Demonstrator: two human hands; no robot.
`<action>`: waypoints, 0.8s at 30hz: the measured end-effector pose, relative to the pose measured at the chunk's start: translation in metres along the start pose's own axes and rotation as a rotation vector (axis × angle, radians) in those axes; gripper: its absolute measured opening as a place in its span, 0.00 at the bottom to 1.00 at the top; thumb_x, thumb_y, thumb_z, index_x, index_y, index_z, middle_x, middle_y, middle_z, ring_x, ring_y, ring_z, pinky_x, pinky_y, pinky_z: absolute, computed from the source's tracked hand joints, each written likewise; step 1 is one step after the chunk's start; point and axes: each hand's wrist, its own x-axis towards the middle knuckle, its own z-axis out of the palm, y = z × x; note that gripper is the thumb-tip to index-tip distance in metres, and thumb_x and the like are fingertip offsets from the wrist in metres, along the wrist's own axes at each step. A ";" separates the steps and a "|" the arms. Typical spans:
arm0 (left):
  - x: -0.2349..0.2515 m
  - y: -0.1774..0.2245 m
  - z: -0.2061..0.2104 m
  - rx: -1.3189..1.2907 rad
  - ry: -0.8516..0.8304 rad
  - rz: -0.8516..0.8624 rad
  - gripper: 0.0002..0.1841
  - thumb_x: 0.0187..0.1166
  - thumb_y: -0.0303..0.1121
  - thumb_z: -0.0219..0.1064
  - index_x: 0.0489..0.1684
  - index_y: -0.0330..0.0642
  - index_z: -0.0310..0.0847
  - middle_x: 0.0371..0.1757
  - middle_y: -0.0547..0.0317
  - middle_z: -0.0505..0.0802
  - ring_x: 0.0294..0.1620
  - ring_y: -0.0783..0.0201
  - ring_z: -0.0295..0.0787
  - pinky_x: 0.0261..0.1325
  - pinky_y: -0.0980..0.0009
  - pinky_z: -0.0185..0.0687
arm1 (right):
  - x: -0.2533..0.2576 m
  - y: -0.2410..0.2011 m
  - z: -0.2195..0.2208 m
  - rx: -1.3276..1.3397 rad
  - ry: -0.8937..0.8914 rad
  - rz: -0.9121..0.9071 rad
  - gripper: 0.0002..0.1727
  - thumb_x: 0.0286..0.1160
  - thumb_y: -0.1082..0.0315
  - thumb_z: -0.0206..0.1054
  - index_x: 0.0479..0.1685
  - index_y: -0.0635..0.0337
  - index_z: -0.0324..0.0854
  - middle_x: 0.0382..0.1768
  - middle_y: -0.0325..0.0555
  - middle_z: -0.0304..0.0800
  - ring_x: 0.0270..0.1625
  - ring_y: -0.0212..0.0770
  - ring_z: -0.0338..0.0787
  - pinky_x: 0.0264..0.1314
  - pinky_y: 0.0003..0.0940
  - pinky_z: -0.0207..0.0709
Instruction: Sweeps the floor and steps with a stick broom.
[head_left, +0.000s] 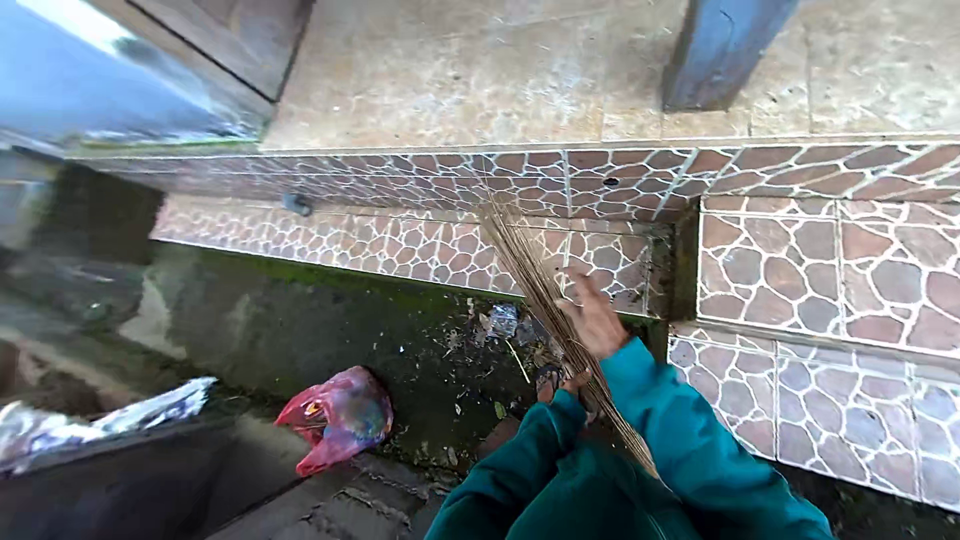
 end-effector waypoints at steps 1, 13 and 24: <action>-0.015 0.036 0.056 0.093 0.380 -0.160 0.13 0.91 0.30 0.50 0.40 0.38 0.80 0.25 0.56 0.85 0.26 0.65 0.82 0.36 0.65 0.84 | -0.016 0.011 -0.002 0.045 0.148 -0.063 0.32 0.83 0.57 0.66 0.84 0.61 0.70 0.73 0.65 0.81 0.71 0.61 0.86 0.73 0.58 0.80; -0.029 0.138 0.059 -0.036 0.663 -0.105 0.18 0.93 0.38 0.51 0.70 0.33 0.67 0.47 0.42 0.86 0.39 0.54 0.85 0.42 0.55 0.84 | -0.189 0.134 0.020 -0.348 -0.435 0.328 0.53 0.70 0.55 0.79 0.95 0.55 0.52 0.76 0.75 0.75 0.78 0.78 0.73 0.81 0.73 0.61; -0.068 0.144 0.014 0.278 0.671 -0.229 0.28 0.95 0.41 0.42 0.88 0.32 0.47 0.83 0.31 0.67 0.72 0.46 0.77 0.69 0.53 0.77 | -0.104 0.104 0.062 0.210 -0.593 0.527 0.45 0.72 0.60 0.79 0.90 0.58 0.62 0.76 0.69 0.78 0.78 0.68 0.78 0.82 0.67 0.66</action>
